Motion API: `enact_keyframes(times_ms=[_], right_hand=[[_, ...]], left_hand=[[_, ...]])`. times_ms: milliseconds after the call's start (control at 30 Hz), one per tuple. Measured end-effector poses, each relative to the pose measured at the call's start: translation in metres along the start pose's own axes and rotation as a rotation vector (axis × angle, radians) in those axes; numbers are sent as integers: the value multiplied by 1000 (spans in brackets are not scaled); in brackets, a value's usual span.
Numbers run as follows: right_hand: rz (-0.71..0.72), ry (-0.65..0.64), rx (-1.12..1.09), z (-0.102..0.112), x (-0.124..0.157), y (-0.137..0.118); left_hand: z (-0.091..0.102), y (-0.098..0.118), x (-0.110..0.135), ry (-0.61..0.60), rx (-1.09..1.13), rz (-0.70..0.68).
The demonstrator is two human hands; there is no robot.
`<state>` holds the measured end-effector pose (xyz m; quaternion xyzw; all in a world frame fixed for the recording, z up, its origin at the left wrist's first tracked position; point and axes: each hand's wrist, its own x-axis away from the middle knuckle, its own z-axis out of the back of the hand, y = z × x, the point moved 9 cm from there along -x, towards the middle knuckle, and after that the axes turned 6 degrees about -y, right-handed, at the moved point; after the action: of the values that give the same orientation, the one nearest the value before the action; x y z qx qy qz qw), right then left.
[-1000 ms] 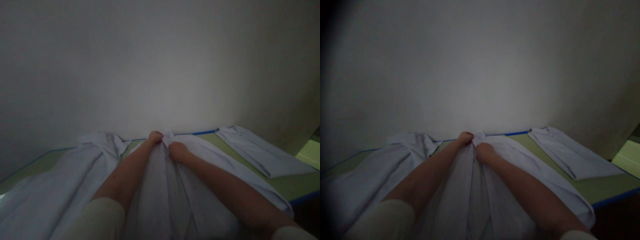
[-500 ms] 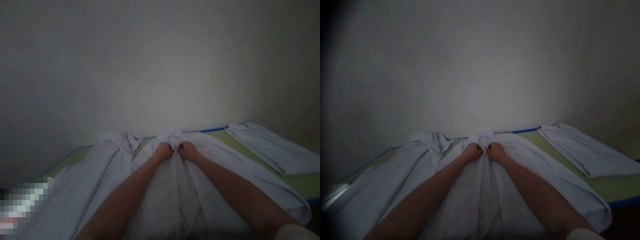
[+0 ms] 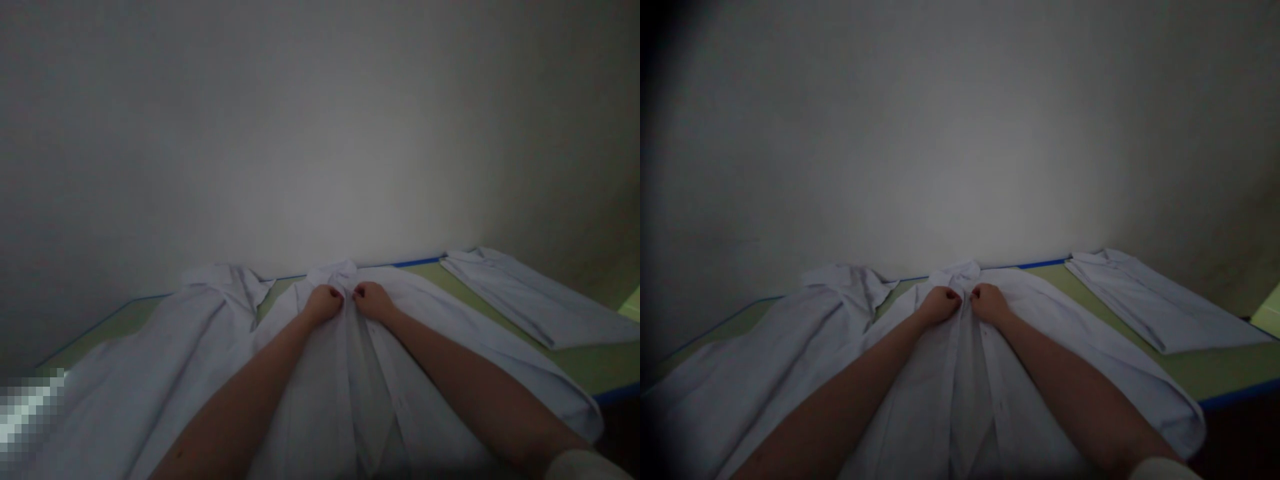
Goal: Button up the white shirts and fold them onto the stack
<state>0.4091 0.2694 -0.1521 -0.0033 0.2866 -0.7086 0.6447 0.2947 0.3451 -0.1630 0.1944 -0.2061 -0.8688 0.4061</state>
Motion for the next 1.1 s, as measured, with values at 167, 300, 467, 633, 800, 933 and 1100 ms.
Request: enact_keyframes(times_ms=[167, 300, 467, 633, 800, 933, 1100], right_hand=[[61, 53, -22, 8, 3, -7], [159, 44, 10, 3, 6, -16], [185, 8, 48, 1, 10, -18], [187, -47, 49, 2, 10, -20], [207, -60, -47, 3, 9, -17], [167, -65, -107, 3, 5, -11], [164, -48, -149, 4, 2, -6]], left_hand=[[-20, -6, -4, -93, 328, 47], [-31, -6, -6, -131, 584, 62], [-37, -6, -6, -172, 761, 80], [-40, -8, -7, -189, 846, 67], [-40, -6, -6, -172, 906, 70], [-38, -3, -5, -162, 926, 86], [-37, 0, -3, -165, 942, 79]])
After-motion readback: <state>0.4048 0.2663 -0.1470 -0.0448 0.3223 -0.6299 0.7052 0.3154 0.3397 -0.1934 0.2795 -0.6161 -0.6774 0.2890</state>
